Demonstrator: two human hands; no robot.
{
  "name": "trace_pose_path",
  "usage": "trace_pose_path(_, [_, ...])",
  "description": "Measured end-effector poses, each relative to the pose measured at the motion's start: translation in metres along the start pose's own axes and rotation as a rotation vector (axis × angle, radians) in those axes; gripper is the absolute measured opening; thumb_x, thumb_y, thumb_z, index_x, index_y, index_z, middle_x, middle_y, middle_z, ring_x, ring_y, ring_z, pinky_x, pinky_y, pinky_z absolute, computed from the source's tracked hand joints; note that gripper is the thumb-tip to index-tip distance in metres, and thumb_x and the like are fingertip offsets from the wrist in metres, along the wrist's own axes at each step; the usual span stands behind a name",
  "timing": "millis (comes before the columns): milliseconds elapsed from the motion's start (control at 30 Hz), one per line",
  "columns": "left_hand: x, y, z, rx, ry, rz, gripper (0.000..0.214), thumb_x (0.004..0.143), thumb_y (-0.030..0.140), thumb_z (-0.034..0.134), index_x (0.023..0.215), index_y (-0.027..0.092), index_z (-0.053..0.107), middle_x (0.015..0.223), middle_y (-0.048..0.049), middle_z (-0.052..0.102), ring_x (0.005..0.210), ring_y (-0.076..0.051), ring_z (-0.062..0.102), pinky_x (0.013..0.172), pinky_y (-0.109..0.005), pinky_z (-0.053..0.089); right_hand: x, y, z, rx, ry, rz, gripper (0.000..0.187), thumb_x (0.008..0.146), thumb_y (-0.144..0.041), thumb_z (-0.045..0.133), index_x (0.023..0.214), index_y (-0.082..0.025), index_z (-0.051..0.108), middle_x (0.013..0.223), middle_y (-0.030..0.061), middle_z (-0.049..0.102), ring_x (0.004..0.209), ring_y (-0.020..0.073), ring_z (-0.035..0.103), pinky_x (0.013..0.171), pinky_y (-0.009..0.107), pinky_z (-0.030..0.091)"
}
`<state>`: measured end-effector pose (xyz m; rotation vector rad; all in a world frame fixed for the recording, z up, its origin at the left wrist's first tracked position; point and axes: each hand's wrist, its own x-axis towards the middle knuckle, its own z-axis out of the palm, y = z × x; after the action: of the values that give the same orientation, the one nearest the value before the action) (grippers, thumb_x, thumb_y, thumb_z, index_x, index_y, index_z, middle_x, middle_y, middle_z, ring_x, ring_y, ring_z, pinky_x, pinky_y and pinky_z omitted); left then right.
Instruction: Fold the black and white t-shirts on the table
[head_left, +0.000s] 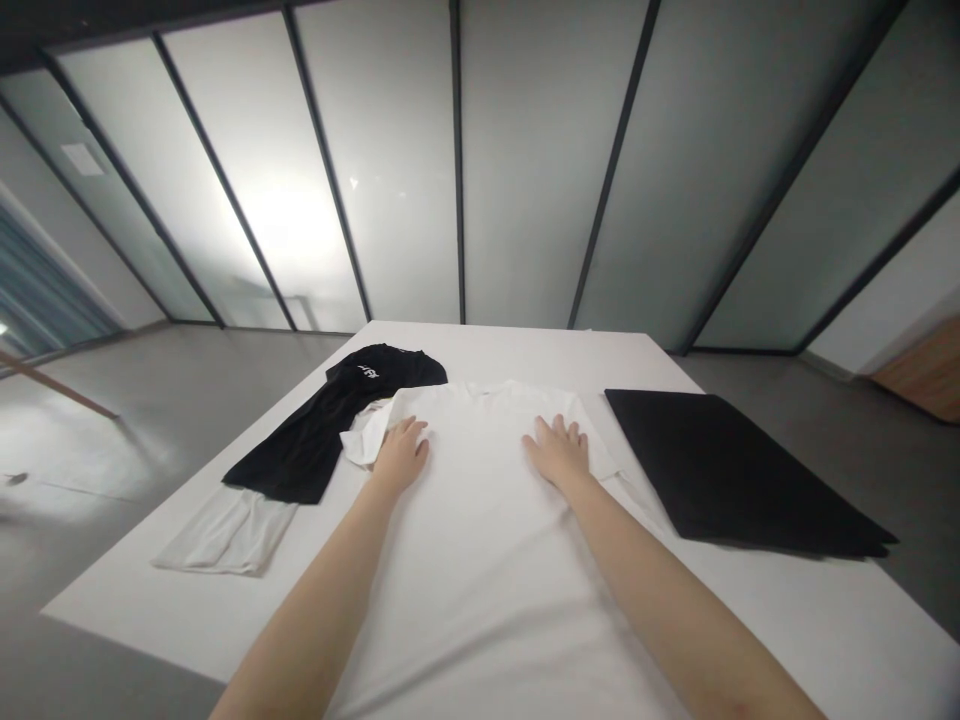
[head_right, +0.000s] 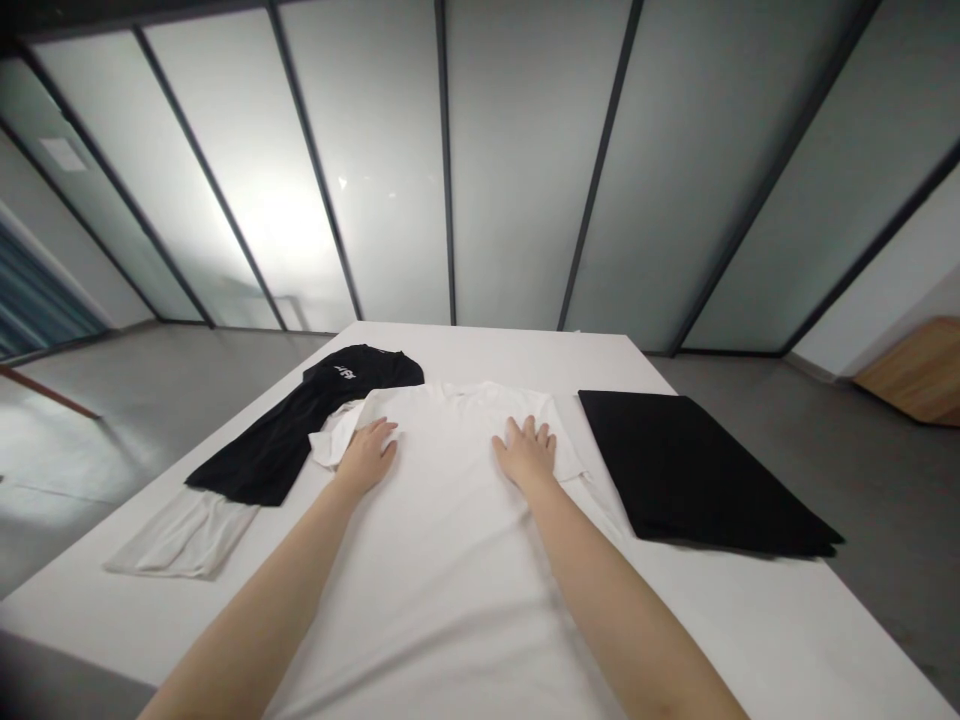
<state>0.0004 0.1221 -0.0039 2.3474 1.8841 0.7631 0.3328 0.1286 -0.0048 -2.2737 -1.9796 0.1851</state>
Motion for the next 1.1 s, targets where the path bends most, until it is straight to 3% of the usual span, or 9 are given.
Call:
trace_pose_path(100, [-0.001, 0.006, -0.016, 0.016, 0.107, 0.039, 0.047, 0.094, 0.023, 0.056, 0.141, 0.023, 0.058, 0.154, -0.0149, 0.057, 0.146, -0.031, 0.05, 0.124, -0.048, 0.038, -0.003, 0.008, -0.001, -0.001, 0.007, -0.036, 0.063, 0.106, -0.057, 0.036, 0.162, -0.027, 0.045, 0.172, 0.0185, 0.032, 0.157, 0.0457, 0.03, 0.124, 0.061, 0.021])
trace_pose_path(233, [-0.008, -0.005, -0.041, 0.23, 0.251, -0.312, 0.064, 0.082, 0.022, 0.069, 0.145, 0.021, 0.055, 0.161, -0.0215, 0.048, 0.152, -0.045, 0.037, 0.121, -0.068, 0.03, 0.0, 0.014, -0.005, 0.004, 0.008, -0.042, 0.059, 0.108, -0.052, 0.035, 0.16, -0.029, 0.047, 0.172, 0.015, 0.035, 0.156, 0.0422, 0.033, 0.124, 0.058, 0.024])
trace_pose_path(333, [-0.013, -0.025, -0.058, 0.248, 0.189, -0.572, 0.054, 0.082, 0.026, 0.068, 0.135, 0.017, 0.061, 0.145, -0.0268, 0.059, 0.136, -0.048, 0.054, 0.108, -0.067, 0.044, 0.001, 0.014, -0.005, 0.007, 0.015, -0.034, 0.058, 0.108, -0.051, 0.037, 0.16, -0.029, 0.048, 0.171, 0.0138, 0.036, 0.156, 0.0416, 0.033, 0.125, 0.057, 0.024])
trace_pose_path(433, [-0.014, -0.045, -0.075, 0.221, 0.154, -0.664, 0.034, 0.089, 0.034, 0.06, 0.115, 0.015, 0.07, 0.123, -0.0262, 0.069, 0.117, -0.046, 0.066, 0.096, -0.058, 0.053, 0.001, 0.013, -0.004, 0.01, 0.023, -0.033, 0.058, 0.107, -0.052, 0.039, 0.16, -0.03, 0.049, 0.171, 0.0135, 0.036, 0.156, 0.042, 0.033, 0.124, 0.057, 0.024])
trace_pose_path(533, [-0.011, -0.049, -0.085, 0.215, 0.171, -0.656, 0.035, 0.096, 0.043, 0.051, 0.098, 0.017, 0.074, 0.106, -0.0236, 0.074, 0.109, -0.045, 0.069, 0.09, -0.055, 0.055, 0.0, 0.013, -0.003, 0.012, 0.029, -0.033, 0.059, 0.107, -0.051, 0.039, 0.16, -0.029, 0.049, 0.171, 0.0136, 0.037, 0.156, 0.0428, 0.032, 0.124, 0.057, 0.024])
trace_pose_path(667, [-0.002, -0.024, -0.076, 0.014, 0.158, -0.524, 0.042, 0.097, 0.054, 0.051, 0.088, 0.02, 0.073, 0.087, -0.0152, 0.075, 0.097, -0.039, 0.073, 0.081, -0.046, 0.056, 0.0, 0.013, -0.003, 0.018, 0.031, -0.032, 0.059, 0.106, -0.051, 0.039, 0.16, -0.027, 0.048, 0.171, 0.0151, 0.035, 0.156, 0.0438, 0.032, 0.125, 0.058, 0.023])
trace_pose_path(867, [0.005, 0.022, -0.052, -0.67, 0.074, -0.041, 0.051, 0.098, 0.054, 0.049, 0.132, 0.019, 0.065, 0.132, -0.0147, 0.071, 0.102, -0.025, 0.074, 0.08, -0.036, 0.06, 0.001, 0.014, -0.003, 0.031, 0.024, -0.039, 0.058, 0.106, -0.051, 0.039, 0.159, -0.028, 0.05, 0.171, 0.0134, 0.036, 0.156, 0.0425, 0.032, 0.125, 0.057, 0.024])
trace_pose_path(1000, [0.002, 0.006, -0.058, -0.356, 0.175, -0.137, 0.036, 0.098, 0.039, 0.049, 0.12, 0.021, 0.07, 0.127, -0.0118, 0.074, 0.109, -0.026, 0.071, 0.092, -0.038, 0.057, -0.001, 0.013, -0.004, 0.032, 0.028, -0.039, 0.058, 0.106, -0.049, 0.04, 0.159, -0.027, 0.05, 0.171, 0.0142, 0.037, 0.156, 0.0428, 0.032, 0.125, 0.057, 0.024])
trace_pose_path(1100, [-0.002, -0.012, -0.062, -0.075, 0.04, -0.261, 0.031, 0.094, 0.04, 0.058, 0.115, 0.022, 0.072, 0.119, -0.0108, 0.078, 0.102, -0.028, 0.073, 0.092, -0.038, 0.055, -0.003, 0.012, -0.005, 0.039, 0.035, -0.039, 0.057, 0.106, -0.047, 0.042, 0.158, -0.026, 0.052, 0.17, 0.0149, 0.038, 0.155, 0.0435, 0.033, 0.125, 0.058, 0.023])
